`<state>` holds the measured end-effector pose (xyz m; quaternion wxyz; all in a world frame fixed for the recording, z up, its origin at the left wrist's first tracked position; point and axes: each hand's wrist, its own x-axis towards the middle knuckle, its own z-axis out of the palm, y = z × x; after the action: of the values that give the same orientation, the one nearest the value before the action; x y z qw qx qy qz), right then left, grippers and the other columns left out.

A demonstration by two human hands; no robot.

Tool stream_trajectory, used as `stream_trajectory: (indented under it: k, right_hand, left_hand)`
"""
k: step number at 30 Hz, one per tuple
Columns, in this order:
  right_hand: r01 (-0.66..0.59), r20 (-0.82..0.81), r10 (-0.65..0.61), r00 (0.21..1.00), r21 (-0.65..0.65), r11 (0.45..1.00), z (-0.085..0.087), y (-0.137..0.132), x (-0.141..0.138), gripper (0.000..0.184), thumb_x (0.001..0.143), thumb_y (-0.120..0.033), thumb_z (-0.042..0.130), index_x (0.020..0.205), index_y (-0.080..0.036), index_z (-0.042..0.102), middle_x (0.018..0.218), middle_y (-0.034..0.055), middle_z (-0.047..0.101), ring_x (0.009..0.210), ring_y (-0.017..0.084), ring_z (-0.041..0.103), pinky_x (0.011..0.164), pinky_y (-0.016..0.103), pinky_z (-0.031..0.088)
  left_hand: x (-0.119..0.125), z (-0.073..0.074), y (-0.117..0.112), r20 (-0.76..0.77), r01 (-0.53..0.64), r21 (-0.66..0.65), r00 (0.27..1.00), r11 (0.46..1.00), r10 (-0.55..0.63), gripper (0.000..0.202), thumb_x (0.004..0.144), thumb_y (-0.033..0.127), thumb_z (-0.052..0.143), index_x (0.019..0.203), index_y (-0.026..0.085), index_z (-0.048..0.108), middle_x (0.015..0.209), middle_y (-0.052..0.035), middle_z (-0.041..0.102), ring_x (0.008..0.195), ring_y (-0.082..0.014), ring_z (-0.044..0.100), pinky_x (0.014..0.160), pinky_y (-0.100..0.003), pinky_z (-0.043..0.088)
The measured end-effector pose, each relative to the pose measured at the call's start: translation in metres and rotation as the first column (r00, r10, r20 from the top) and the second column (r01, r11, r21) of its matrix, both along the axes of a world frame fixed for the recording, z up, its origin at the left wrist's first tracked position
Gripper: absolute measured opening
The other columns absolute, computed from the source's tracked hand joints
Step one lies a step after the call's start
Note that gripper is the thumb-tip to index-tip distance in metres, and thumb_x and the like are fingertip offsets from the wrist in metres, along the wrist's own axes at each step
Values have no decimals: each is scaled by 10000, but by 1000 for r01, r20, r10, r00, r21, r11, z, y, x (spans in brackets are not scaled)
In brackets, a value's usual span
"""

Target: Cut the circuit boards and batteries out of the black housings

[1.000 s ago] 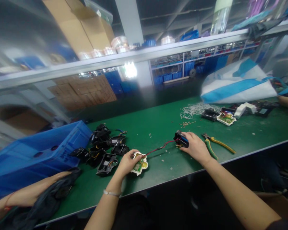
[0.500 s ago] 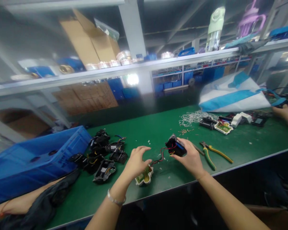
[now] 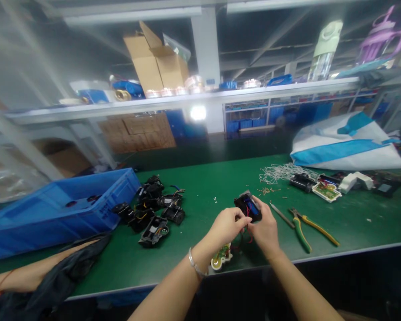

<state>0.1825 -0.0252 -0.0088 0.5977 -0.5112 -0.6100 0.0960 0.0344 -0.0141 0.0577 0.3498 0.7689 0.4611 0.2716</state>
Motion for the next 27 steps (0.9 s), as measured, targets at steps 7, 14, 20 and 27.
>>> stream_trajectory:
  k: [7, 14, 20, 27]
  right_hand:
    - [-82, -381, 63, 922, -33, 996, 8, -11, -17, 824, 569, -379, 818, 1276, -212, 429, 1236, 118, 535, 1104, 282, 541, 948, 436, 453]
    - [-366, -230, 334, 914, -116, 923, 11, -18, -38, 766, 684, -372, 736, 1329, -217, 353, 1316, 122, 476, 1190, 279, 482, 1008, 455, 401]
    - [-276, -218, 255, 942, -71, 958, 30, -29, -22, 382, 825, -275, 564, 1204, -237, 529, 1229, 81, 552, 1104, 233, 535, 961, 391, 438]
    - [-456, -411, 331, 849, -256, 852, 45, -35, -36, 298, 809, -377, 597, 1057, -216, 633, 983, 61, 684, 723, 190, 630, 638, 308, 514]
  left_hand:
    - [-19, 4, 10, 447, -162, -22, 881, 987, 155, 499, 720, 511, 656, 1076, 166, 598, 1064, -98, 640, 933, -195, 588, 754, -288, 473]
    - [-27, 3, 3, 683, 374, -149, 709, 915, -179, 747, 638, 512, 743, 1252, 157, 508, 1308, -157, 517, 1214, -309, 473, 1020, -423, 376]
    - [-37, -2, 10, 702, 248, -82, 701, 965, -121, 783, 577, 395, 822, 1244, 181, 472, 1286, -140, 533, 1208, -287, 486, 1055, -430, 338]
    - [-41, 11, 7, 574, 221, 99, 784, 970, -236, 893, 418, 369, 888, 1200, 196, 491, 1243, -122, 539, 1202, -290, 483, 1046, -398, 356]
